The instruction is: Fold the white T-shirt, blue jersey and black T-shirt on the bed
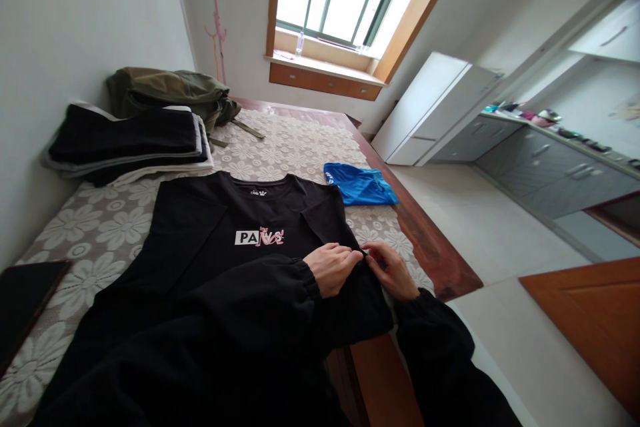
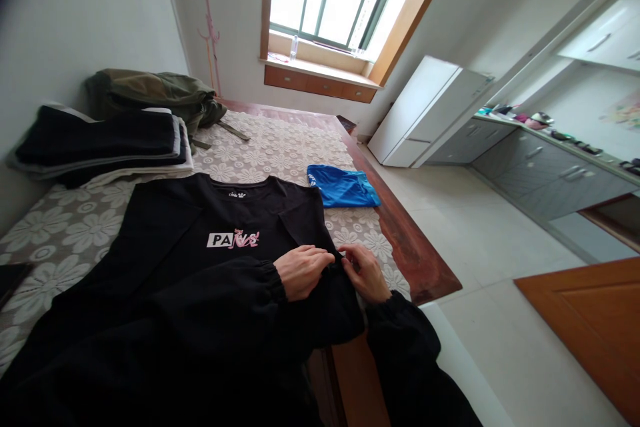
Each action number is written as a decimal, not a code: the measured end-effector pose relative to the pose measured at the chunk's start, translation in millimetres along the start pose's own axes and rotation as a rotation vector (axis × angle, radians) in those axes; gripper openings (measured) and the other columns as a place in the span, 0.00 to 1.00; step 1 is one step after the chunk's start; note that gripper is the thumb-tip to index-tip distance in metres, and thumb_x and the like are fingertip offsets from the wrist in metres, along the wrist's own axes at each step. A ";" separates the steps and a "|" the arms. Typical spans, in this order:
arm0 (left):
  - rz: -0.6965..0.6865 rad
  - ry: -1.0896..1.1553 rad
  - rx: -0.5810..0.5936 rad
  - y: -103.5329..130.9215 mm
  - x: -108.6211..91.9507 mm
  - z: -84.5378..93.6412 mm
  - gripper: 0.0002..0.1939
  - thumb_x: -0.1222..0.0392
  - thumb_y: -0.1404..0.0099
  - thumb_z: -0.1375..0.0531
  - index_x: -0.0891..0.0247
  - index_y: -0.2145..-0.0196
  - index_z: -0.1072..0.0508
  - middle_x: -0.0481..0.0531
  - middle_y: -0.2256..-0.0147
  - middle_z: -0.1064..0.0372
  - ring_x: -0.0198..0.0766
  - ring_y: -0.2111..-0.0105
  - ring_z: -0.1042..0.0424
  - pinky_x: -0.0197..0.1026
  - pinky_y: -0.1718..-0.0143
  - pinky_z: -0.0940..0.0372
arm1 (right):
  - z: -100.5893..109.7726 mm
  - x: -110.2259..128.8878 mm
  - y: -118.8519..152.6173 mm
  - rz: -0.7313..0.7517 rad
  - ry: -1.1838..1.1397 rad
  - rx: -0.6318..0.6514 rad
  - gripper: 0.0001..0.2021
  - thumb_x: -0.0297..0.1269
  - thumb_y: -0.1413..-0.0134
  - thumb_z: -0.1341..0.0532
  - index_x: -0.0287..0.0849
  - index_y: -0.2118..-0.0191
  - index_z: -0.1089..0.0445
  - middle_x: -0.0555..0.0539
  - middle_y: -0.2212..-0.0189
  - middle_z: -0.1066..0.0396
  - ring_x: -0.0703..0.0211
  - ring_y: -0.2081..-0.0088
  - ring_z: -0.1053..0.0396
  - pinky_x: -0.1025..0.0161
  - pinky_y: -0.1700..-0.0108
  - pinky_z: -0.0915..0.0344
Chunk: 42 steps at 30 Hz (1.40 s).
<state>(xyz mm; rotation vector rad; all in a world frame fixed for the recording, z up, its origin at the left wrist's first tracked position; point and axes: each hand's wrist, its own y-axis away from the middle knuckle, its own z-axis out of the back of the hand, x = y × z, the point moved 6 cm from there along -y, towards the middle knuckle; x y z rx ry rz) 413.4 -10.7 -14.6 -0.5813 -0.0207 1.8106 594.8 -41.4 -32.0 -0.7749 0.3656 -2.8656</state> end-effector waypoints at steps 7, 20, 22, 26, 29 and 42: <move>0.026 -0.130 0.012 0.4 -0.4 0.7 0.09 0.59 0.31 0.44 0.62 0.54 0.32 0.57 0.55 0.27 0.48 0.51 0.28 0.48 0.50 0.36 | -1.1 2.1 0.3 0.002 0.005 -0.008 0.10 0.38 0.34 0.43 0.49 0.51 0.29 0.48 0.67 0.28 0.53 0.66 0.31 0.52 0.57 0.33; 0.116 0.042 -0.006 0.4 12.6 -0.6 0.21 0.66 0.39 0.42 0.62 0.48 0.30 0.56 0.54 0.23 0.46 0.47 0.28 0.48 0.45 0.36 | 22.2 54.5 -50.7 -0.006 -0.050 0.050 0.13 0.34 0.40 0.41 0.47 0.50 0.30 0.45 0.59 0.28 0.52 0.61 0.28 0.54 0.56 0.28; 0.153 0.084 0.002 -1.2 16.0 -1.1 0.22 0.68 0.42 0.41 0.62 0.49 0.28 0.55 0.54 0.22 0.45 0.46 0.28 0.47 0.43 0.36 | 10.8 67.3 -71.8 -0.017 -0.277 0.001 0.13 0.36 0.39 0.41 0.48 0.49 0.31 0.43 0.51 0.29 0.51 0.53 0.27 0.53 0.52 0.27; 0.224 0.191 0.008 -4.8 26.9 9.4 0.22 0.71 0.46 0.41 0.59 0.54 0.24 0.50 0.57 0.19 0.42 0.50 0.24 0.43 0.43 0.35 | -32.8 52.9 -106.3 -0.158 -0.709 -0.117 0.17 0.42 0.43 0.38 0.51 0.48 0.33 0.44 0.42 0.32 0.46 0.39 0.34 0.45 0.39 0.33; 0.349 0.167 0.001 -3.6 48.6 27.9 0.18 0.72 0.46 0.41 0.55 0.61 0.21 0.44 0.63 0.19 0.39 0.56 0.23 0.40 0.47 0.33 | -57.3 26.5 -114.2 -0.278 -0.841 -0.232 0.18 0.43 0.49 0.35 0.51 0.51 0.32 0.44 0.43 0.31 0.43 0.38 0.35 0.40 0.35 0.38; 0.891 0.666 -0.377 23.1 143.4 52.8 0.09 0.57 0.37 0.34 0.59 0.70 0.30 0.51 0.67 0.26 0.49 0.52 0.26 0.53 0.43 0.34 | -53.4 11.7 -106.5 -0.246 -1.096 -0.385 0.14 0.36 0.47 0.40 0.50 0.54 0.28 0.46 0.47 0.26 0.48 0.41 0.30 0.43 0.37 0.35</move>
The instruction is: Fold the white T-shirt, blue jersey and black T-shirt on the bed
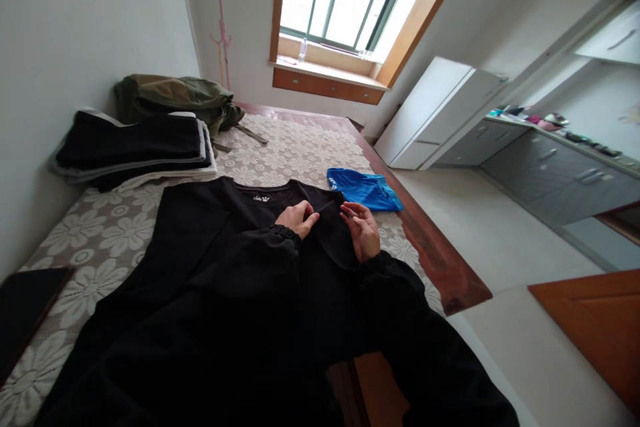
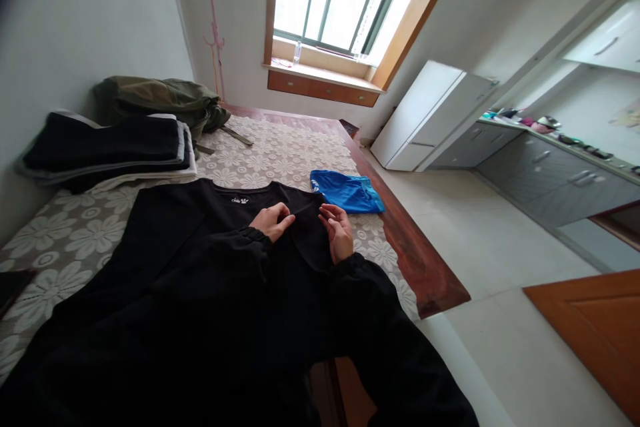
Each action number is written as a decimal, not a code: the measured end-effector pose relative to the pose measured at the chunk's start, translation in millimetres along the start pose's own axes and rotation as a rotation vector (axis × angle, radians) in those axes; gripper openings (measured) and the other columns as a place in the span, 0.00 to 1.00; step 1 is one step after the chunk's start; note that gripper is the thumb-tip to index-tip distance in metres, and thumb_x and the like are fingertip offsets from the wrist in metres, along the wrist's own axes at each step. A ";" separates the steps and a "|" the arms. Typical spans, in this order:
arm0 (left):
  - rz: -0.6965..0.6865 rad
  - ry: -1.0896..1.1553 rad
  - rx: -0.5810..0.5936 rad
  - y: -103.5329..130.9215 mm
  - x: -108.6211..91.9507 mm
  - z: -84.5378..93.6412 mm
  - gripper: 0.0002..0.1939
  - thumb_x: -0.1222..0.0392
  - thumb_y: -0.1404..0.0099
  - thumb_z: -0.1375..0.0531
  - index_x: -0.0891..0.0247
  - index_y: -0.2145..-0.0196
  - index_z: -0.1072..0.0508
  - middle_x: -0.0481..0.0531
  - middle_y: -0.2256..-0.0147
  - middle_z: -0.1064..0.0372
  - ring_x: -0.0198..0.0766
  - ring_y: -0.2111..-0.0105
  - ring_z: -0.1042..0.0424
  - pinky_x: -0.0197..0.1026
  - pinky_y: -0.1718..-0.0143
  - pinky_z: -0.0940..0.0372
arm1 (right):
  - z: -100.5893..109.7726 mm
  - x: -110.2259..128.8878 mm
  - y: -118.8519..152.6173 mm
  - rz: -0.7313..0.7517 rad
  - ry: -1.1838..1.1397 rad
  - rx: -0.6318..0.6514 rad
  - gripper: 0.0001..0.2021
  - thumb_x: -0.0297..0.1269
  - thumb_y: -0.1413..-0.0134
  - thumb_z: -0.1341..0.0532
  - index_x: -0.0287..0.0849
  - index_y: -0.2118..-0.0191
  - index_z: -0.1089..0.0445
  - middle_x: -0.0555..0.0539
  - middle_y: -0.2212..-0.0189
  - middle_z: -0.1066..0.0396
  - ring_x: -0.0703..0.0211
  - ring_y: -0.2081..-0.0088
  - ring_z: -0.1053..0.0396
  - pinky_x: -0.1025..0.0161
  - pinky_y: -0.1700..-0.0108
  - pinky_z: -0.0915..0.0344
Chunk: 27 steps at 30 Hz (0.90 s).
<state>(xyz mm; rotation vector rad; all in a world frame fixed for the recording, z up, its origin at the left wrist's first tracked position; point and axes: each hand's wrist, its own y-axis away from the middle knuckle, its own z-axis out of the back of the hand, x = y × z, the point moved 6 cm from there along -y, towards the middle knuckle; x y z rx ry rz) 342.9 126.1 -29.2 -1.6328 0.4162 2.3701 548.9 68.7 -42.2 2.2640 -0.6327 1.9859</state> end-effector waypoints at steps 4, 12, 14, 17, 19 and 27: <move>0.130 0.275 0.109 -3.6 1.3 -16.0 0.07 0.56 0.26 0.46 0.61 0.60 0.33 0.50 0.68 0.26 0.41 0.64 0.21 0.50 0.56 0.24 | -2.3 8.8 2.2 0.017 -0.072 0.016 0.12 0.37 0.45 0.39 0.49 0.54 0.26 0.45 0.48 0.25 0.48 0.42 0.29 0.43 0.36 0.35; 0.375 0.721 0.644 38.3 -0.5 -69.3 0.28 0.75 0.50 0.29 0.64 0.54 0.32 0.54 0.63 0.22 0.48 0.62 0.18 0.56 0.55 0.23 | -6.0 12.3 3.9 -0.041 -0.171 0.007 0.10 0.40 0.42 0.40 0.49 0.57 0.24 0.46 0.53 0.22 0.50 0.45 0.27 0.44 0.34 0.37; 0.405 0.680 0.647 45.4 3.4 -79.2 0.30 0.72 0.50 0.27 0.64 0.52 0.33 0.53 0.65 0.22 0.46 0.65 0.18 0.53 0.58 0.22 | -6.2 12.2 4.2 -0.047 -0.182 0.011 0.10 0.40 0.42 0.40 0.49 0.58 0.24 0.47 0.53 0.22 0.50 0.45 0.27 0.44 0.33 0.38; 0.341 0.550 0.505 45.0 7.3 -83.5 0.25 0.64 0.43 0.27 0.65 0.52 0.34 0.51 0.69 0.24 0.44 0.71 0.19 0.49 0.67 0.21 | -7.5 13.0 4.7 -0.054 -0.193 0.036 0.10 0.42 0.42 0.40 0.49 0.58 0.24 0.46 0.52 0.22 0.49 0.44 0.27 0.44 0.33 0.38; 0.274 0.479 0.412 42.0 7.3 -81.0 0.24 0.65 0.41 0.29 0.65 0.51 0.34 0.49 0.71 0.25 0.43 0.74 0.20 0.45 0.71 0.22 | -8.1 13.6 4.8 -0.053 -0.197 0.046 0.10 0.43 0.42 0.40 0.49 0.58 0.24 0.46 0.52 0.22 0.49 0.43 0.28 0.43 0.33 0.38; 0.306 0.434 0.481 35.2 7.0 -70.2 0.31 0.69 0.39 0.30 0.65 0.44 0.40 0.49 0.72 0.25 0.42 0.74 0.19 0.38 0.74 0.24 | -9.9 8.1 7.3 -0.054 -0.181 0.027 0.13 0.50 0.40 0.40 0.50 0.57 0.24 0.48 0.52 0.22 0.50 0.42 0.30 0.46 0.31 0.41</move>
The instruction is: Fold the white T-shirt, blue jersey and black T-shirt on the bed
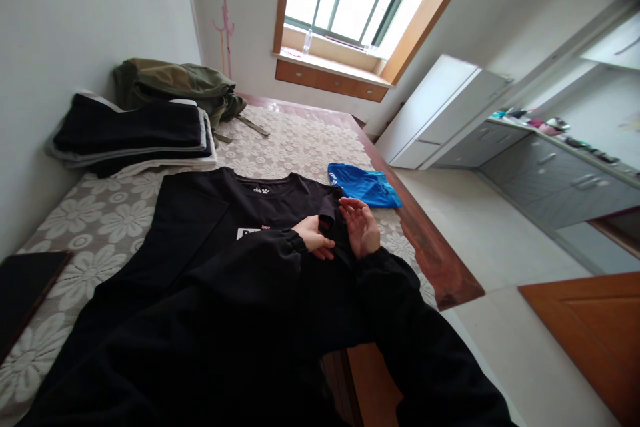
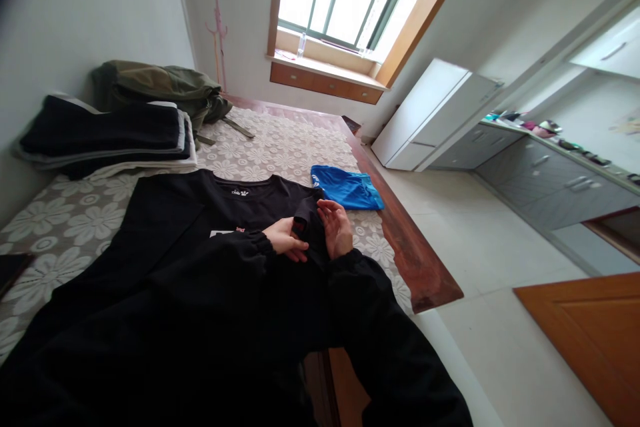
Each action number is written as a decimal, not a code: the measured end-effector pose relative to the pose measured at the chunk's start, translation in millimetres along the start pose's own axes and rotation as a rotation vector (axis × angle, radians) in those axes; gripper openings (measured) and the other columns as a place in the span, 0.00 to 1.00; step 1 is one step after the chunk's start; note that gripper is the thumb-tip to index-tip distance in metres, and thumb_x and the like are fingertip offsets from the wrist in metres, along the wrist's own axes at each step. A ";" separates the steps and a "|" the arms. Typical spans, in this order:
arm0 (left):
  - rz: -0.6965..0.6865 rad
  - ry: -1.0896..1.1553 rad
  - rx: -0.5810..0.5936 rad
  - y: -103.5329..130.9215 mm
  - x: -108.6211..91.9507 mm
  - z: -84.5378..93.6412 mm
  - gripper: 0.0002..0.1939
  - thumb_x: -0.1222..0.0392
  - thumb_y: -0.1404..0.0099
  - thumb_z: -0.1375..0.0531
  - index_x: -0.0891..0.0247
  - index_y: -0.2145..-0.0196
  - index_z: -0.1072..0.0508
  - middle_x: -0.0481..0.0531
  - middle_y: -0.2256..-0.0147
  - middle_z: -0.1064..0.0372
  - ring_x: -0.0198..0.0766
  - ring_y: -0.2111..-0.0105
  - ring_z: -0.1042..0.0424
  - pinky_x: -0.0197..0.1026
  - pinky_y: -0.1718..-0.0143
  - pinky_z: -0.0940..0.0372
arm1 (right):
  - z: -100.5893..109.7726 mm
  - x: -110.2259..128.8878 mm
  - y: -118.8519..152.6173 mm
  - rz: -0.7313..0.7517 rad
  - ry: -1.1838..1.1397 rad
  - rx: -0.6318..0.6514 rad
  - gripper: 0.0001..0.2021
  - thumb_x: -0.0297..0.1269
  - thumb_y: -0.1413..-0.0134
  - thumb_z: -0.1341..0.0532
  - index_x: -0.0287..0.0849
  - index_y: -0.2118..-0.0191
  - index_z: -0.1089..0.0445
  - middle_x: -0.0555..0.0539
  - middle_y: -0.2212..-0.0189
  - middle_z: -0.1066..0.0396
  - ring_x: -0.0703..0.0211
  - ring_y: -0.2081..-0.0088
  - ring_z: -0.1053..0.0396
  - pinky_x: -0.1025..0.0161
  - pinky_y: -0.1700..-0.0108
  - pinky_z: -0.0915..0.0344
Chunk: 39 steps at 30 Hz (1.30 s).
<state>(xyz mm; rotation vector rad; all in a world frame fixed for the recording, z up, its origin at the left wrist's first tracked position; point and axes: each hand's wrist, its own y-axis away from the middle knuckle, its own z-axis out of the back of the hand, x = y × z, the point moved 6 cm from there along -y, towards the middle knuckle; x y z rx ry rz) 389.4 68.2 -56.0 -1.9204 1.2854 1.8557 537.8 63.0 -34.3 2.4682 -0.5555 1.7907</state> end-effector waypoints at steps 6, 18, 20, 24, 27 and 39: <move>-0.155 -0.012 -0.296 -0.4 -10.1 19.7 0.33 0.57 0.38 0.30 0.61 0.42 0.42 0.52 0.63 0.25 0.44 0.68 0.20 0.44 0.73 0.22 | -10.5 3.2 5.4 0.116 0.198 0.045 0.15 0.53 0.38 0.42 0.50 0.55 0.26 0.46 0.49 0.24 0.48 0.40 0.31 0.45 0.33 0.39; -0.472 -0.509 -0.484 19.2 -38.6 37.9 0.24 0.66 0.37 0.41 0.55 0.44 0.26 0.42 0.76 0.29 0.35 0.78 0.28 0.35 0.68 0.29 | -13.2 2.5 8.7 0.283 0.981 0.084 0.12 0.36 0.43 0.42 0.46 0.54 0.28 0.42 0.56 0.27 0.46 0.52 0.29 0.47 0.46 0.31; -0.465 -0.479 -0.459 15.7 -36.7 38.1 0.18 0.65 0.35 0.42 0.58 0.51 0.21 0.45 0.73 0.26 0.34 0.78 0.27 0.35 0.71 0.29 | -20.2 -4.8 9.5 0.299 1.089 0.201 0.17 0.35 0.42 0.43 0.46 0.48 0.29 0.40 0.47 0.29 0.44 0.43 0.32 0.45 0.38 0.36; -0.421 -0.503 -0.570 15.3 -36.2 45.4 0.17 0.67 0.37 0.41 0.59 0.54 0.18 0.48 0.69 0.21 0.37 0.73 0.23 0.37 0.64 0.26 | -28.5 -20.6 14.3 0.303 1.270 0.343 0.25 0.39 0.35 0.46 0.47 0.35 0.37 0.42 0.32 0.39 0.45 0.29 0.47 0.43 0.28 0.51; -0.419 -0.532 -0.622 18.2 -38.8 48.2 0.19 0.70 0.41 0.40 0.59 0.55 0.17 0.50 0.66 0.19 0.41 0.65 0.21 0.41 0.53 0.27 | -30.2 -29.5 16.3 0.294 1.394 0.385 0.28 0.42 0.32 0.48 0.50 0.29 0.43 0.46 0.28 0.46 0.44 0.25 0.58 0.40 0.26 0.59; -0.469 -0.618 -0.642 14.3 -36.4 45.4 0.19 0.68 0.42 0.38 0.60 0.52 0.20 0.55 0.51 0.23 0.45 0.51 0.23 0.46 0.43 0.31 | -26.8 -31.3 6.6 0.275 1.495 0.505 0.29 0.43 0.32 0.48 0.52 0.27 0.45 0.48 0.26 0.52 0.44 0.25 0.58 0.39 0.27 0.57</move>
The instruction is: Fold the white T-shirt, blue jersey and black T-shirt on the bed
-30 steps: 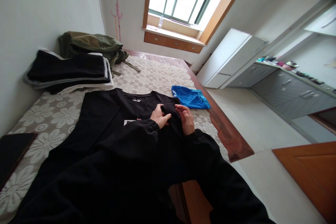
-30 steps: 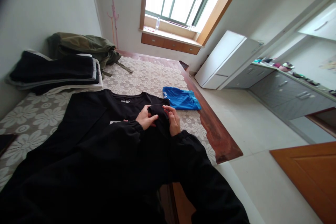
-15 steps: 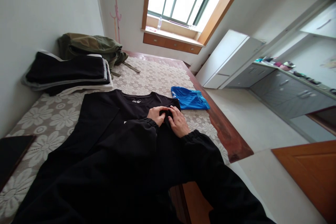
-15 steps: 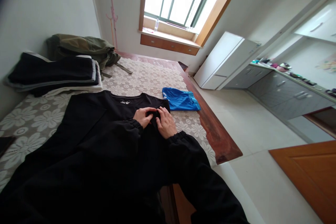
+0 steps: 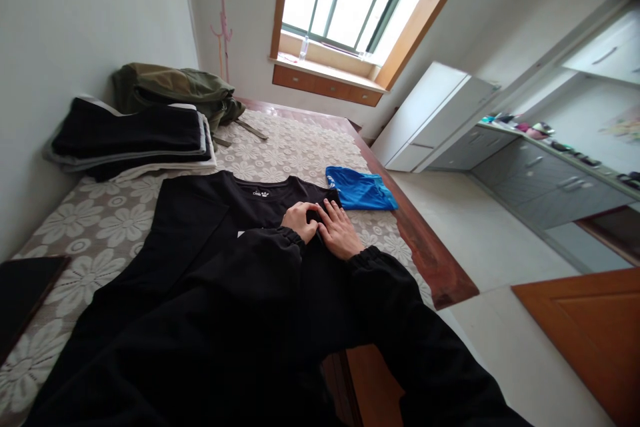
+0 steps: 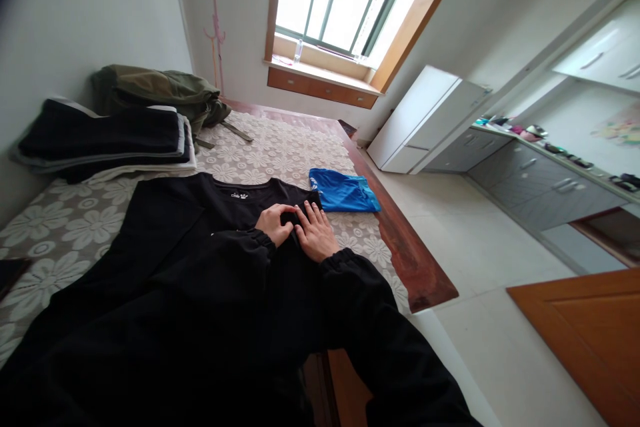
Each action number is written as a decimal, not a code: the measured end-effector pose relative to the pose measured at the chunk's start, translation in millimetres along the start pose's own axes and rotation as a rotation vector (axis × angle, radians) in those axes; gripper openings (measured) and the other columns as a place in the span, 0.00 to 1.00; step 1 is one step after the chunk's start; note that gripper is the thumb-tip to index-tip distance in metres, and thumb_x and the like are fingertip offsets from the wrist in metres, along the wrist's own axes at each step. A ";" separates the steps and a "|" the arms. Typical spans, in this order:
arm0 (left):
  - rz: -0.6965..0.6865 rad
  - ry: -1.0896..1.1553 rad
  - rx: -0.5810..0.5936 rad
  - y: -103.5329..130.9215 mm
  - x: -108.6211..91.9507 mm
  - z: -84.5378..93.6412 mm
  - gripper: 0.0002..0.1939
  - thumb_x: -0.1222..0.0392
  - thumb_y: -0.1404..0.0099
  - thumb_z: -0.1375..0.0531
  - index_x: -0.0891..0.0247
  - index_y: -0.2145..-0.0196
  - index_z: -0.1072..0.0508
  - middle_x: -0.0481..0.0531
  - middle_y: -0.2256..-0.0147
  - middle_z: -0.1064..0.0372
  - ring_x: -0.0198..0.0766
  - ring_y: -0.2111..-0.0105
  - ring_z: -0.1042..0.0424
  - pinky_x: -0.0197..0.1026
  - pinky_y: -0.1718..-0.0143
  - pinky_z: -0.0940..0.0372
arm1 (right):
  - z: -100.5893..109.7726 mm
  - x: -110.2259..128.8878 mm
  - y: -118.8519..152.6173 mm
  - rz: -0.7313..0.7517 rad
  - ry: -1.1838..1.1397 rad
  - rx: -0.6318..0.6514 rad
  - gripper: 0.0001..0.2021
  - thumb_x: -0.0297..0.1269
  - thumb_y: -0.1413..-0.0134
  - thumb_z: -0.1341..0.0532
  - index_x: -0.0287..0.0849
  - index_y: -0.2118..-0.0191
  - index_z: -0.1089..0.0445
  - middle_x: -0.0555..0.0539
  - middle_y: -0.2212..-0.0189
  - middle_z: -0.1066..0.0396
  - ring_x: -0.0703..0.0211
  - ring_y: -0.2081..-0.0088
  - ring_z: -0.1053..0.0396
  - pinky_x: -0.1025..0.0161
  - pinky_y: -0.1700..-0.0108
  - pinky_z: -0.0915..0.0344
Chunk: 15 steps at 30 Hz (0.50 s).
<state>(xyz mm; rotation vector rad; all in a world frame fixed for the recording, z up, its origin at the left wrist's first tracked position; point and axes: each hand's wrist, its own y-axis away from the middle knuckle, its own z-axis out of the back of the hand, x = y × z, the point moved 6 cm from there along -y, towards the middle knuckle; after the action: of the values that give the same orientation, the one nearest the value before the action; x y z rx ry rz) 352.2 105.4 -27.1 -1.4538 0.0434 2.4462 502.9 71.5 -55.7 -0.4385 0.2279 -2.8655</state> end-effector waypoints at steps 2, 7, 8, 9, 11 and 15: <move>-0.027 -0.005 0.006 0.5 -1.3 -1.2 0.19 0.66 0.42 0.36 0.60 0.51 0.21 0.56 0.50 0.24 0.47 0.49 0.24 0.46 0.42 0.32 | 1.6 -7.5 -5.2 0.003 -0.015 0.034 0.29 0.43 0.33 0.46 0.53 0.29 0.42 0.47 0.27 0.49 0.43 0.26 0.56 0.39 0.27 0.56; -0.060 -0.017 0.015 1.2 -0.7 -2.6 0.19 0.64 0.42 0.34 0.59 0.51 0.23 0.55 0.49 0.25 0.48 0.49 0.25 0.49 0.42 0.32 | 35.9 -37.4 -46.6 0.081 -0.084 -0.005 0.21 0.41 0.36 0.42 0.51 0.40 0.28 0.43 0.39 0.30 0.43 0.37 0.36 0.43 0.34 0.41; -0.062 -0.021 0.014 1.3 -0.2 -2.7 0.19 0.64 0.42 0.34 0.58 0.51 0.23 0.55 0.49 0.26 0.48 0.49 0.25 0.49 0.42 0.32 | 45.2 -46.3 -57.3 0.054 -0.073 -0.059 0.19 0.40 0.36 0.41 0.51 0.41 0.27 0.43 0.40 0.29 0.42 0.39 0.35 0.43 0.35 0.40; -0.065 -0.022 0.012 1.4 0.1 -2.8 0.20 0.64 0.42 0.34 0.58 0.51 0.24 0.55 0.48 0.26 0.48 0.48 0.25 0.49 0.41 0.32 | 51.9 -54.8 -67.3 0.024 -0.063 -0.096 0.18 0.40 0.37 0.40 0.50 0.43 0.25 0.42 0.42 0.28 0.41 0.40 0.35 0.42 0.37 0.39; -0.078 -0.016 0.003 1.7 -0.2 -2.4 0.23 0.65 0.43 0.34 0.59 0.48 0.26 0.56 0.45 0.29 0.48 0.46 0.26 0.49 0.40 0.33 | 56.6 -68.8 -83.7 -0.020 -0.058 -0.124 0.13 0.42 0.39 0.37 0.49 0.50 0.22 0.40 0.46 0.26 0.39 0.44 0.33 0.41 0.40 0.38; -0.097 0.026 -0.019 2.7 -3.0 0.3 0.26 0.68 0.44 0.35 0.60 0.46 0.27 0.58 0.40 0.33 0.48 0.42 0.29 0.50 0.37 0.35 | 46.9 -85.0 -97.6 -0.039 -0.105 -0.127 0.10 0.47 0.42 0.34 0.46 0.65 0.22 0.42 0.60 0.24 0.44 0.55 0.30 0.44 0.48 0.34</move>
<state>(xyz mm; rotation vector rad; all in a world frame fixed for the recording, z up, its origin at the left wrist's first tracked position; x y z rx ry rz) 352.6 102.2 -24.7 -1.4596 -0.0437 2.3566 576.4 181.1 -16.5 -0.6223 0.3880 -2.8651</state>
